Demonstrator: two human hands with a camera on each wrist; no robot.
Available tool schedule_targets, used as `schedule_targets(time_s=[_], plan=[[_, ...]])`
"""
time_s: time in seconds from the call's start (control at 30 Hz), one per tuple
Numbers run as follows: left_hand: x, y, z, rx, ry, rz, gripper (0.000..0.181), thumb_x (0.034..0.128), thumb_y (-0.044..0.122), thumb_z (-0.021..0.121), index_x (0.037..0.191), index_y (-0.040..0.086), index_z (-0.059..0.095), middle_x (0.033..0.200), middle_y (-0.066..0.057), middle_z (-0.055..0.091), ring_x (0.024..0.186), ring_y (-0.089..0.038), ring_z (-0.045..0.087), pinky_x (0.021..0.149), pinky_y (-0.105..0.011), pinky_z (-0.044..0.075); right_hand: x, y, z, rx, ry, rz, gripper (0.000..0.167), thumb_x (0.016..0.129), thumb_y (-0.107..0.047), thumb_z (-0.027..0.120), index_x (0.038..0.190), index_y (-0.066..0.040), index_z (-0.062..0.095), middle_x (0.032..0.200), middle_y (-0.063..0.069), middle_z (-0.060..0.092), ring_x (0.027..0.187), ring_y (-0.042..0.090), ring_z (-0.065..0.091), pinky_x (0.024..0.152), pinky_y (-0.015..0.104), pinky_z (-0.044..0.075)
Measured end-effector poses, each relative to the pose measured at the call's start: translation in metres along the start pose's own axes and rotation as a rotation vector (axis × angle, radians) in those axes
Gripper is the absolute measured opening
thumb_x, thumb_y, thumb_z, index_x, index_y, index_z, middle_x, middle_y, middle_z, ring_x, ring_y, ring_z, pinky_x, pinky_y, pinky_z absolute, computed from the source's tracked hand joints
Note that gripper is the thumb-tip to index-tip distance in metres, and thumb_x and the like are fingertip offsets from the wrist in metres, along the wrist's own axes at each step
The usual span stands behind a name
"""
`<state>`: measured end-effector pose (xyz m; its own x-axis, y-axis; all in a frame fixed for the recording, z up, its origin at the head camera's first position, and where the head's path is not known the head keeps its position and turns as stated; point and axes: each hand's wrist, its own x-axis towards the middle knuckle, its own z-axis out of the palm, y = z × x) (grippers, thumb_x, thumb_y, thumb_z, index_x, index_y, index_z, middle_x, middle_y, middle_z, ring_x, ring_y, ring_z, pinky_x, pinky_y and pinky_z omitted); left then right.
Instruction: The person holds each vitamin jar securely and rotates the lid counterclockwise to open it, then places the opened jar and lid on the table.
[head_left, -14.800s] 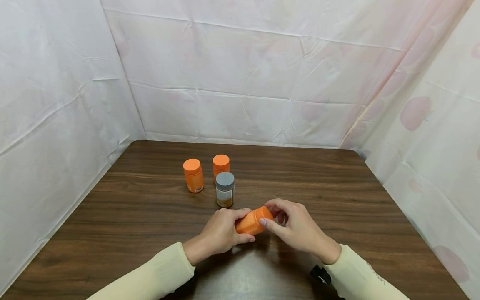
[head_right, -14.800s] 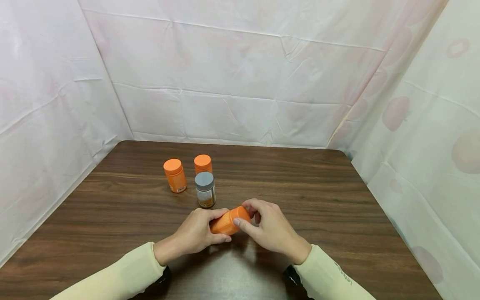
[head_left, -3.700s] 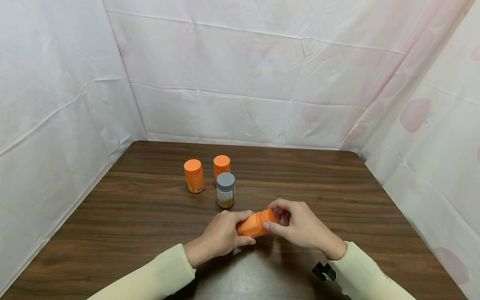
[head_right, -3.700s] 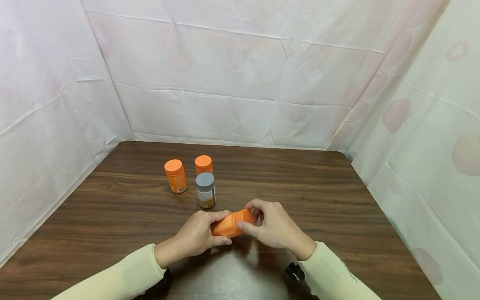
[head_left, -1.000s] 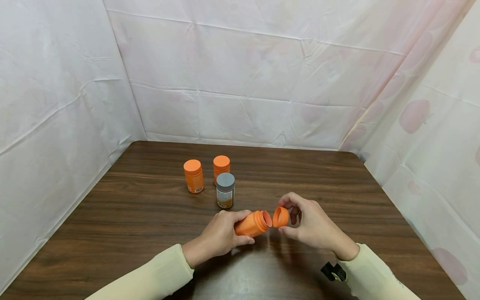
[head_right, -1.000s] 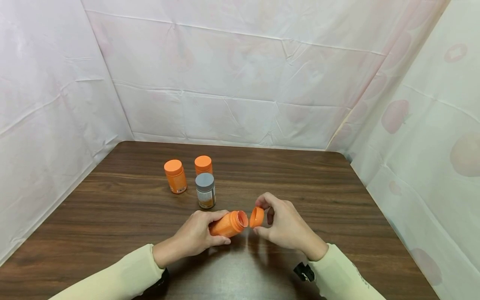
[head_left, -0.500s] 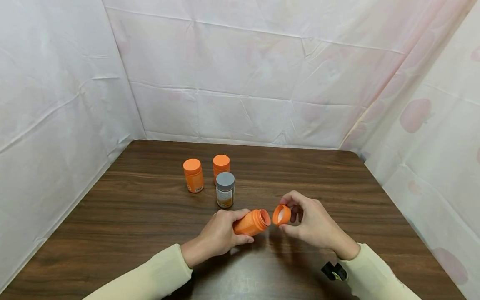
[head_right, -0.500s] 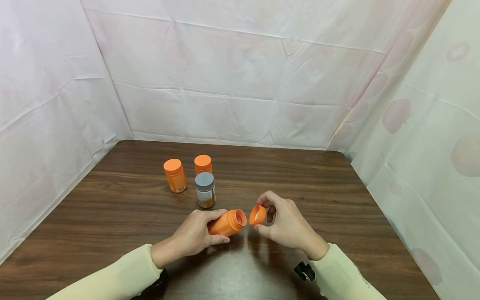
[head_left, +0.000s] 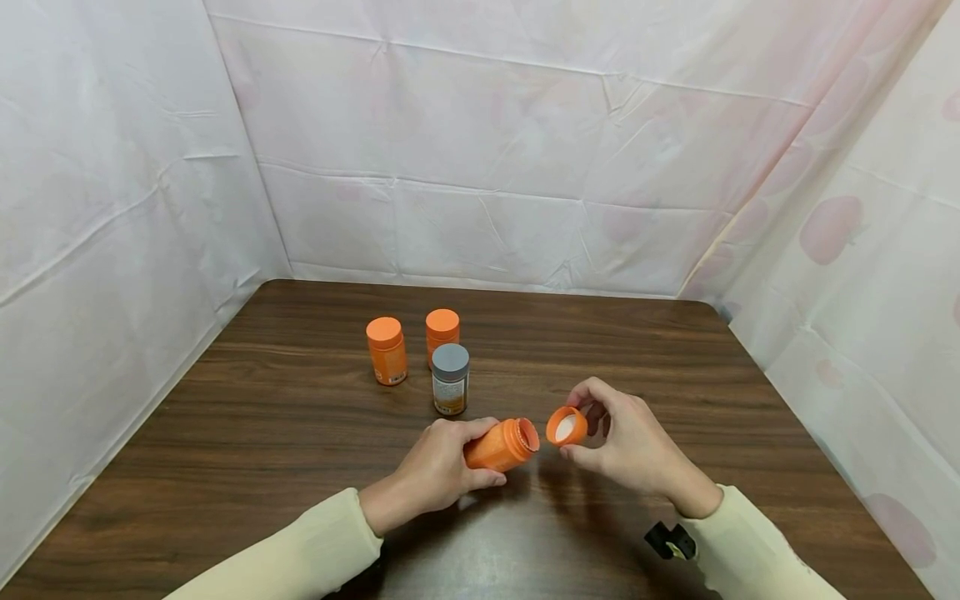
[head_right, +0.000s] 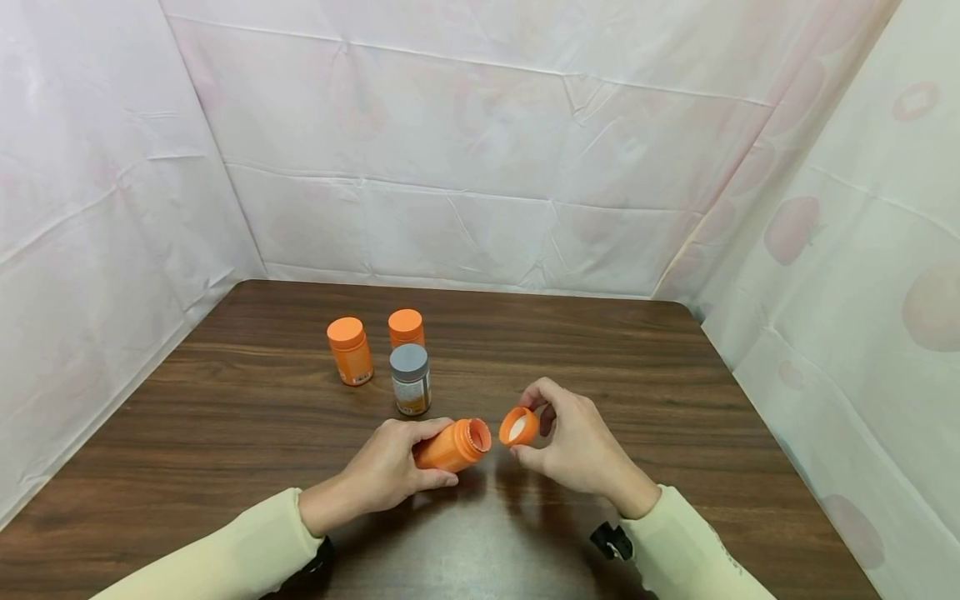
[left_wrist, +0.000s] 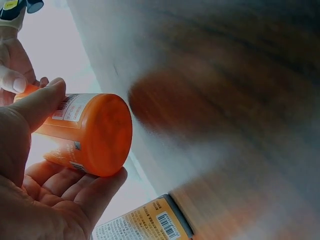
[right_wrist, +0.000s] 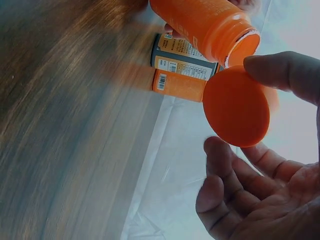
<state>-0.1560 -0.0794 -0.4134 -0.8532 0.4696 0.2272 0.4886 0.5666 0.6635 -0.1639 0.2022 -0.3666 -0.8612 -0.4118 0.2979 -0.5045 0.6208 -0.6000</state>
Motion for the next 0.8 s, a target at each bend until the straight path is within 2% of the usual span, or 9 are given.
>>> schedule_targets(time_s=[0.2,0.4,0.8], plan=[[0.000,0.001,-0.002,-0.015,0.002,-0.004,0.049,0.0770,0.027,0.093,0.121,0.028,0.070,0.089,0.013,0.066,0.076,-0.006,0.059,0.071,-0.027,0.050,-0.001,0.001,-0.001,-0.040,0.032,0.009,0.050,0.068,-0.014,0.096,0.105,-0.016,0.064,0.088,-0.007,0.060,0.076,0.018,0.055,0.065,0.026,0.045],[-0.002,0.001,-0.004,-0.023,0.014,-0.019,0.049,0.0769,0.027,0.093,0.120,0.029,0.071,0.089,0.014,0.066,0.077,-0.007,0.059,0.071,-0.027,0.050,0.000,0.005,-0.001,-0.026,0.038,0.044,0.048,0.067,-0.012,0.095,0.104,-0.018,0.065,0.086,-0.006,0.059,0.074,0.018,0.053,0.063,0.026,0.043],[-0.007,-0.002,-0.009,-0.016,0.043,-0.047,0.054,0.0782,0.028,0.092,0.128,0.021,0.070,0.096,0.010,0.068,0.080,-0.008,0.060,0.073,-0.028,0.050,-0.001,0.012,-0.002,0.004,0.060,0.081,0.048,0.067,-0.005,0.092,0.104,-0.019,0.065,0.083,-0.002,0.059,0.070,0.016,0.053,0.060,0.026,0.043]])
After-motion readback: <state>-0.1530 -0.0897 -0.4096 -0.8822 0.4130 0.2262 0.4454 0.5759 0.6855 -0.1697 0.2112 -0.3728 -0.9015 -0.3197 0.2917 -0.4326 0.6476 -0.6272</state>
